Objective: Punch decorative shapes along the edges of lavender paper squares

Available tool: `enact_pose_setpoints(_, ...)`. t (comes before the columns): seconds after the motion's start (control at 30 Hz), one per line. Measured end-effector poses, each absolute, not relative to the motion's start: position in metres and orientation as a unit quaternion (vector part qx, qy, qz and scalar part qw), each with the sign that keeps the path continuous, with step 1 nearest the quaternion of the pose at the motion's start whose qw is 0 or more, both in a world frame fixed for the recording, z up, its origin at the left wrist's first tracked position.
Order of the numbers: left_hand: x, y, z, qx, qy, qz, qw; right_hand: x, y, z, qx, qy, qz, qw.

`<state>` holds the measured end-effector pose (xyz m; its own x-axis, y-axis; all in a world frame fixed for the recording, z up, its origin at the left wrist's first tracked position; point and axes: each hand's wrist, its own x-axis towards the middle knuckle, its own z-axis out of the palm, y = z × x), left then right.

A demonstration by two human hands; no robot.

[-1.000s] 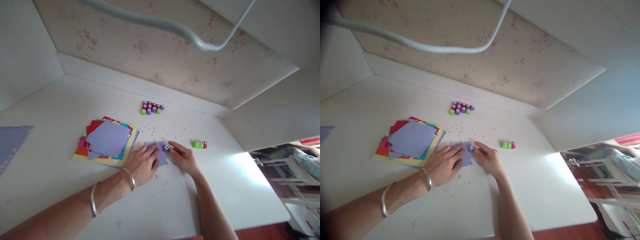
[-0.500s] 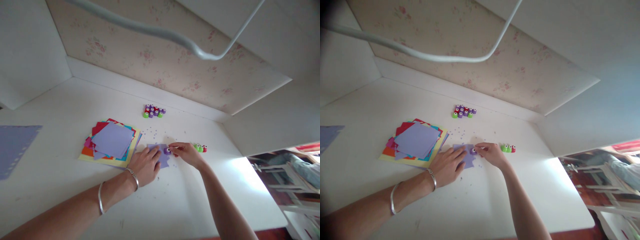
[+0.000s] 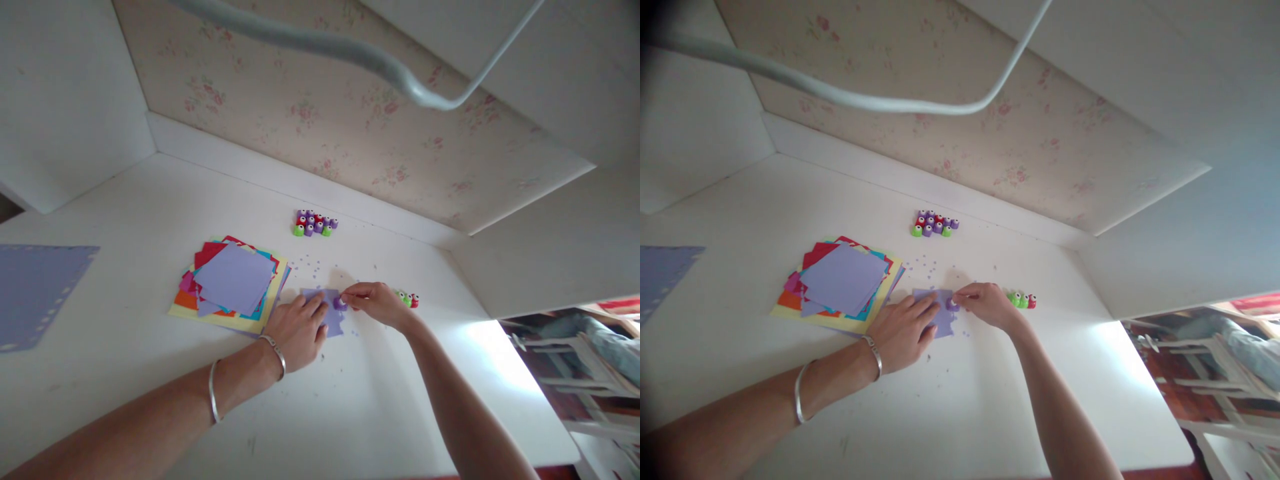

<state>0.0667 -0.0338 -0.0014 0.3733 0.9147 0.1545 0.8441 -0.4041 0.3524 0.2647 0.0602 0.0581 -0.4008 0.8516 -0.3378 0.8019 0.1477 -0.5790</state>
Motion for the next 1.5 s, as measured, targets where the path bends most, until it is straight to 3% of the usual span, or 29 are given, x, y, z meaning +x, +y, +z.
enact_pose_setpoints(1.5, 0.067, -0.035, 0.000, 0.821, 0.537, 0.164, 0.103, 0.264, 0.063, 0.041, -0.562, -0.740, 0.367, 0.043)
